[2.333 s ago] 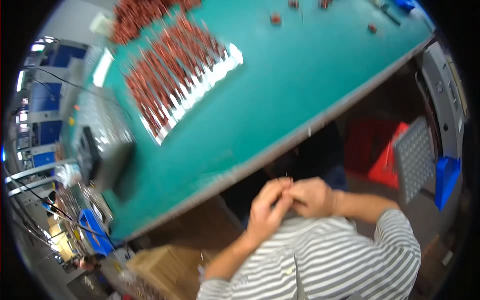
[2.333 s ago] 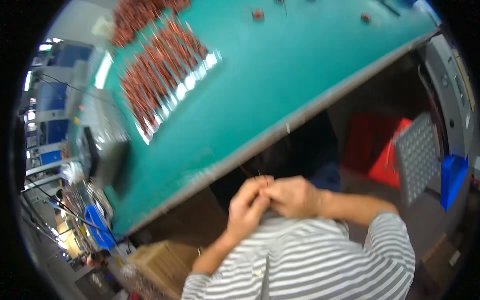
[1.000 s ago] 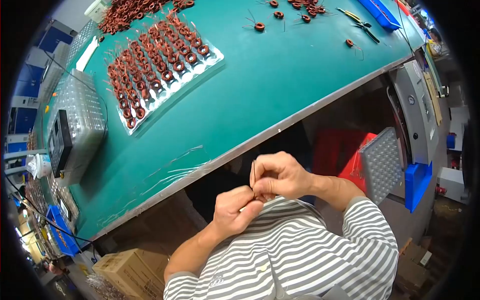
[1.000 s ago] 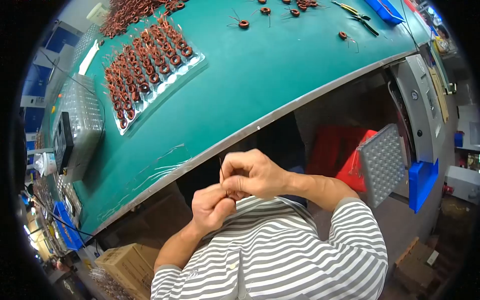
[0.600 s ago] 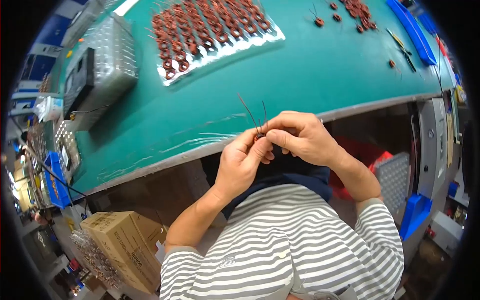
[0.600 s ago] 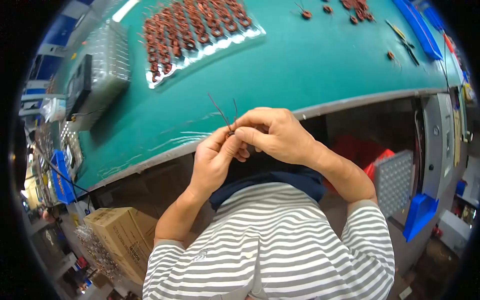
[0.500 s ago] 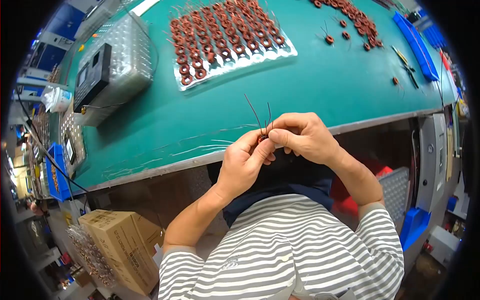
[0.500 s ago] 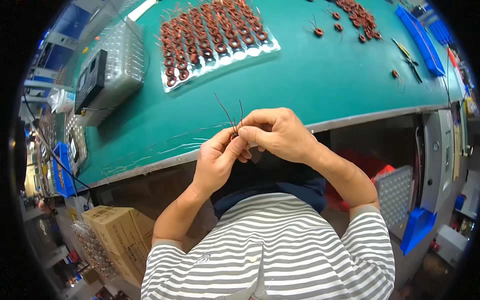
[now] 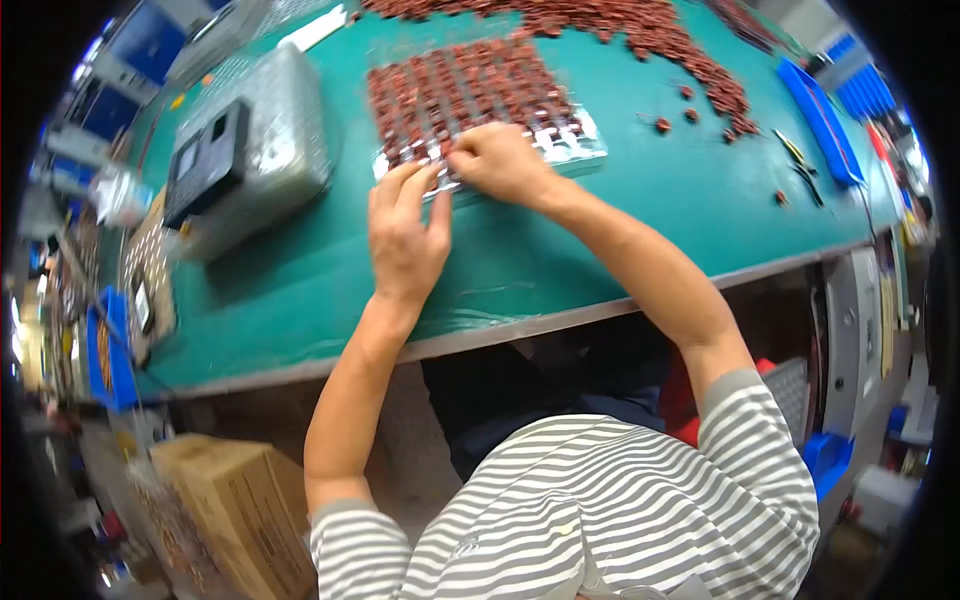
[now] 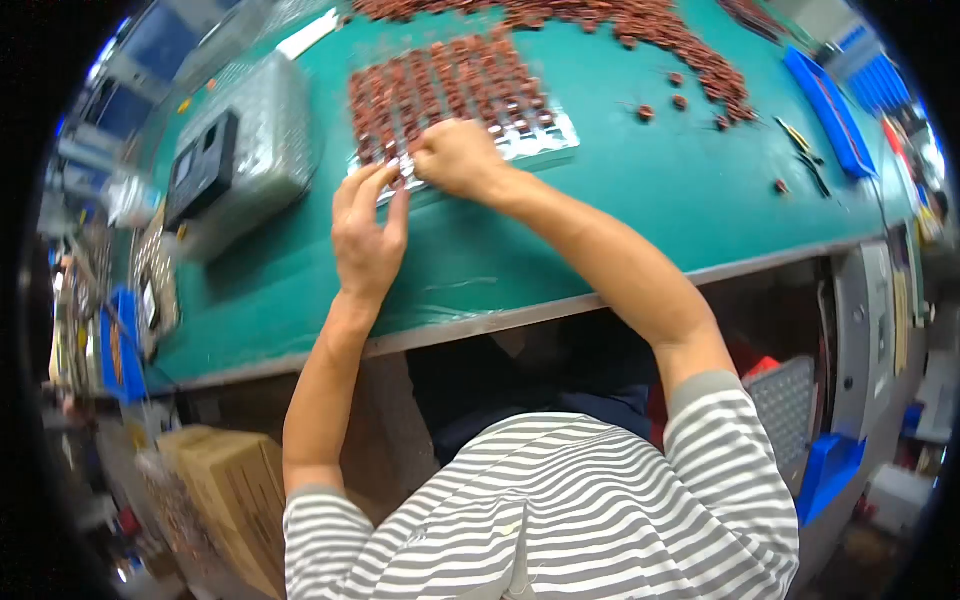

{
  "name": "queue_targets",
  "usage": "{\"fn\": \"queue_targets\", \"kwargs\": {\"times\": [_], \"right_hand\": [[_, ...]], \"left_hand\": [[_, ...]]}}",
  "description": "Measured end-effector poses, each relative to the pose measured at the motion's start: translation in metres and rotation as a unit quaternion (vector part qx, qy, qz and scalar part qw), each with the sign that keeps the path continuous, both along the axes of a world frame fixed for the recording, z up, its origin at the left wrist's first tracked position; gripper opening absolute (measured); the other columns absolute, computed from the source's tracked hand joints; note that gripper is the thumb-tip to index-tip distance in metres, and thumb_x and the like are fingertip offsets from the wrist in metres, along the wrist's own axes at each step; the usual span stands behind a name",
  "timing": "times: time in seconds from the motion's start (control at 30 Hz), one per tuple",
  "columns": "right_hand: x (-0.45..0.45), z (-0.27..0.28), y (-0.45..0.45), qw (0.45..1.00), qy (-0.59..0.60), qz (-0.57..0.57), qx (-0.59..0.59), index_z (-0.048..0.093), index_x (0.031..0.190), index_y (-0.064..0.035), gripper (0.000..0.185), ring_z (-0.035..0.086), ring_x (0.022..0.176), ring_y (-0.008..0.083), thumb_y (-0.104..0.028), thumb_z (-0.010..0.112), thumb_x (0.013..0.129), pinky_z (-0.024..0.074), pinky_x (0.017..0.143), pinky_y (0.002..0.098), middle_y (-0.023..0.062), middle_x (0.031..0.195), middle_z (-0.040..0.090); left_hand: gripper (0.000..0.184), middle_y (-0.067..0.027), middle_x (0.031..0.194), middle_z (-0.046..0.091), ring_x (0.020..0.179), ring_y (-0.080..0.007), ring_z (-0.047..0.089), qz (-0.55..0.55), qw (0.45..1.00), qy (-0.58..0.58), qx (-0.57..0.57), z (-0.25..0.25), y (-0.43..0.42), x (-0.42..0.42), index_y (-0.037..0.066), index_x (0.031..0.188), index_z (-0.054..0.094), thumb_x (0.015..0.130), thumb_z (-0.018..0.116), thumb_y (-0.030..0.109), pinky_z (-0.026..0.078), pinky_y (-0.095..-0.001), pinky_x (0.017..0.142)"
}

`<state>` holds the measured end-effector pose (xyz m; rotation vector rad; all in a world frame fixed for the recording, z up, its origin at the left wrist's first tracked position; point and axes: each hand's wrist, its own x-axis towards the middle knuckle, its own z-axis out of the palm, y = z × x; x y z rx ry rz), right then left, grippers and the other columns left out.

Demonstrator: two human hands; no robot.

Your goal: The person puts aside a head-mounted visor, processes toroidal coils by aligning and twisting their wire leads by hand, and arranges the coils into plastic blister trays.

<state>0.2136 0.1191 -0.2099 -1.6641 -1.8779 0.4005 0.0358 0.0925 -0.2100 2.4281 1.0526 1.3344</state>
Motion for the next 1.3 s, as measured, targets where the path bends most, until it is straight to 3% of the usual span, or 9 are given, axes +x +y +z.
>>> {"fn": "queue_targets", "kwargs": {"times": [0.23, 0.47, 0.73, 0.93, 0.97, 1.03, 1.07, 1.13, 1.3], "right_hand": [[0.055, 0.016, -0.058, 0.994, 0.079, 0.003, 0.072, 0.072, 0.093, -0.0044, 0.018, 0.068, 0.080, 0.0326, -0.020, 0.069, 0.084, 0.0529, 0.072, 0.0392, 0.0168, 0.085, 0.070], [0.242, 0.006, -0.116, 0.930, -0.085, -0.272, 0.230, 0.071, 0.098, -0.0062, 0.013, 0.069, 0.084, 0.0294, -0.012, 0.062, 0.090, 0.0552, 0.076, 0.0374, 0.0126, 0.094, 0.071], [0.350, -0.021, -0.099, 0.955, -0.188, -0.223, 0.062, 0.064, 0.119, -0.0093, 0.037, 0.060, 0.114, 0.0296, -0.001, 0.053, 0.085, 0.0498, 0.095, 0.0391, 0.0096, 0.124, 0.063], [0.346, -0.013, -0.097, 0.934, -0.234, -0.269, 0.003, 0.063, 0.104, -0.0115, 0.018, 0.065, 0.087, 0.0345, -0.016, 0.050, 0.093, 0.0525, 0.079, 0.0456, 0.0172, 0.100, 0.061], [0.353, -0.017, -0.092, 0.908, -0.337, -0.211, 0.131, 0.059, 0.097, -0.0089, 0.017, 0.064, 0.079, 0.0365, -0.022, 0.050, 0.093, 0.0515, 0.070, 0.0507, 0.0205, 0.095, 0.061], [0.337, -0.006, -0.096, 0.933, -0.122, -0.254, 0.224, 0.059, 0.094, -0.0057, 0.020, 0.063, 0.079, 0.0364, -0.023, 0.049, 0.093, 0.0521, 0.065, 0.0502, 0.0205, 0.092, 0.061], [0.300, 0.032, -0.120, 0.960, -0.021, -0.235, 0.149, 0.060, 0.096, -0.0018, 0.024, 0.065, 0.076, 0.0293, -0.021, 0.047, 0.095, 0.0538, 0.061, 0.0416, 0.0152, 0.092, 0.064], [0.237, 0.051, -0.154, 0.948, 0.296, -0.105, 0.055, 0.061, 0.106, 0.0028, 0.030, 0.064, 0.074, 0.0184, -0.020, 0.044, 0.097, 0.0527, 0.061, 0.0309, 0.0091, 0.093, 0.065], [0.119, 0.034, -0.241, 0.879, 0.428, 0.078, -0.194, 0.058, 0.124, 0.0026, 0.032, 0.057, 0.067, 0.0104, -0.015, 0.049, 0.098, 0.0491, 0.061, 0.0256, 0.0056, 0.081, 0.063]], "left_hand": [[0.023, -0.0135, 0.106, 0.063, 0.100, -0.0315, 0.059, -0.097, 0.993, 0.060, 0.020, -0.014, -0.015, 0.016, 0.002, 0.102, 0.068, 0.080, 0.071, 0.001, 0.047, -0.0402, 0.090], [0.015, -0.0140, 0.094, 0.063, 0.081, -0.0293, 0.062, -0.166, 0.985, 0.034, -0.026, -0.014, -0.013, 0.028, -0.001, 0.093, 0.067, 0.078, 0.070, -0.003, 0.052, -0.0371, 0.073], [0.014, -0.0135, 0.090, 0.067, 0.081, -0.0302, 0.062, -0.164, 0.982, 0.092, -0.012, -0.014, -0.013, 0.035, 0.001, 0.091, 0.069, 0.077, 0.072, 0.001, 0.051, -0.0379, 0.075], [0.011, -0.0123, 0.089, 0.067, 0.082, -0.0295, 0.063, -0.167, 0.982, 0.085, -0.035, -0.009, -0.020, 0.042, 0.002, 0.089, 0.069, 0.078, 0.071, -0.001, 0.050, -0.0371, 0.077], [0.009, -0.0133, 0.089, 0.067, 0.082, -0.0294, 0.064, -0.158, 0.983, 0.076, -0.045, -0.010, -0.021, 0.042, 0.000, 0.088, 0.069, 0.080, 0.070, -0.001, 0.051, -0.0371, 0.078], [0.007, -0.0149, 0.087, 0.067, 0.082, -0.0306, 0.064, -0.167, 0.983, 0.068, -0.034, -0.010, -0.020, 0.040, -0.002, 0.088, 0.068, 0.082, 0.068, -0.002, 0.052, -0.0381, 0.075], [0.008, -0.0137, 0.091, 0.067, 0.081, -0.0262, 0.064, -0.157, 0.985, 0.063, -0.044, -0.005, -0.027, 0.041, -0.002, 0.091, 0.068, 0.083, 0.066, -0.002, 0.052, -0.0338, 0.072], [0.016, -0.0065, 0.108, 0.064, 0.082, -0.0096, 0.059, -0.143, 0.928, -0.080, -0.335, -0.005, -0.061, 0.035, 0.001, 0.107, 0.067, 0.092, 0.063, 0.003, 0.049, -0.0219, 0.069], [0.053, -0.0177, 0.115, 0.061, 0.067, -0.0092, 0.056, -0.276, 0.718, -0.212, -0.602, -0.001, -0.161, 0.052, -0.003, 0.145, 0.036, 0.097, 0.054, 0.012, 0.040, -0.0177, 0.054]]}}
